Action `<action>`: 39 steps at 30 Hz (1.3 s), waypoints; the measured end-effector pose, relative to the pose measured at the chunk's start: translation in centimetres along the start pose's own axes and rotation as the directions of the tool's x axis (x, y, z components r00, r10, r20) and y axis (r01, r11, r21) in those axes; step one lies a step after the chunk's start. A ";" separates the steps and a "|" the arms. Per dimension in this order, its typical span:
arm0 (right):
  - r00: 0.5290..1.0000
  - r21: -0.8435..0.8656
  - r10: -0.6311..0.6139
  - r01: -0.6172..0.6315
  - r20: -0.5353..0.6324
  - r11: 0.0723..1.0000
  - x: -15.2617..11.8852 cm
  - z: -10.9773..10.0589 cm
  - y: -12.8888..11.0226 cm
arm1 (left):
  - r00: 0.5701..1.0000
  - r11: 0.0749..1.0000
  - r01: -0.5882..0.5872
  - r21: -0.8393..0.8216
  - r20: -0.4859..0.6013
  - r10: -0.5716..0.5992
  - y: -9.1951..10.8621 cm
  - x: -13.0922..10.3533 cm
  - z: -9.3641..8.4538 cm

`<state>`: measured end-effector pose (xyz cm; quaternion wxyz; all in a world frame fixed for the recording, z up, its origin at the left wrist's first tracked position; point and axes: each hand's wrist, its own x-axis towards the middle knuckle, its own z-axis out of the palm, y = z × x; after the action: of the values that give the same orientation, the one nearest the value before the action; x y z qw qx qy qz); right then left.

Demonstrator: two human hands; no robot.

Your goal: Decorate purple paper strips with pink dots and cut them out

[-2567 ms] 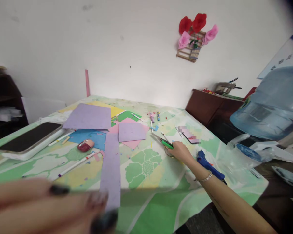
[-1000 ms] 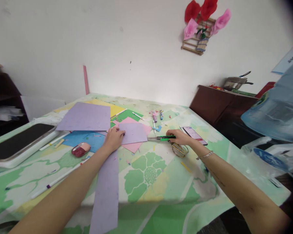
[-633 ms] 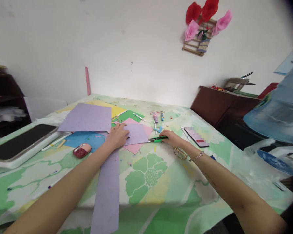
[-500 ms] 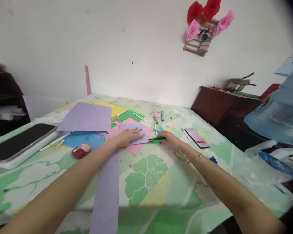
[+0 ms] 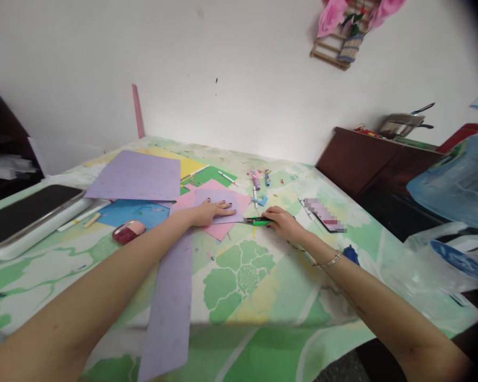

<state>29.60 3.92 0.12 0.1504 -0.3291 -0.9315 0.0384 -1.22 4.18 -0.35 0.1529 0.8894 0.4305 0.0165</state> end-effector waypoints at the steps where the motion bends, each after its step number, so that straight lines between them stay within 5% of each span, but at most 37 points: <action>1: 1.000 0.003 0.002 -0.002 0.001 1.000 -0.2 -0.1 0.0 | 1.000 1.000 0.002 -0.011 0.000 -0.002 0.0 0.0 0.0; 16: 0.999 0.021 -0.019 0.018 0.039 1.000 1.8 0.0 0.0 | 0.991 0.946 -0.123 -0.300 0.022 0.135 -1.3 -0.2 -1.0; 39: 0.998 0.045 0.025 -0.028 0.051 0.999 0.9 -0.3 -1.2 | 0.991 0.926 -0.132 -0.353 -0.022 0.133 -1.0 -0.1 -0.8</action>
<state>28.33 3.58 0.82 0.1337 -0.3368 -0.9294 0.0702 -2.15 4.92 0.11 0.3096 0.8743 0.3594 0.1030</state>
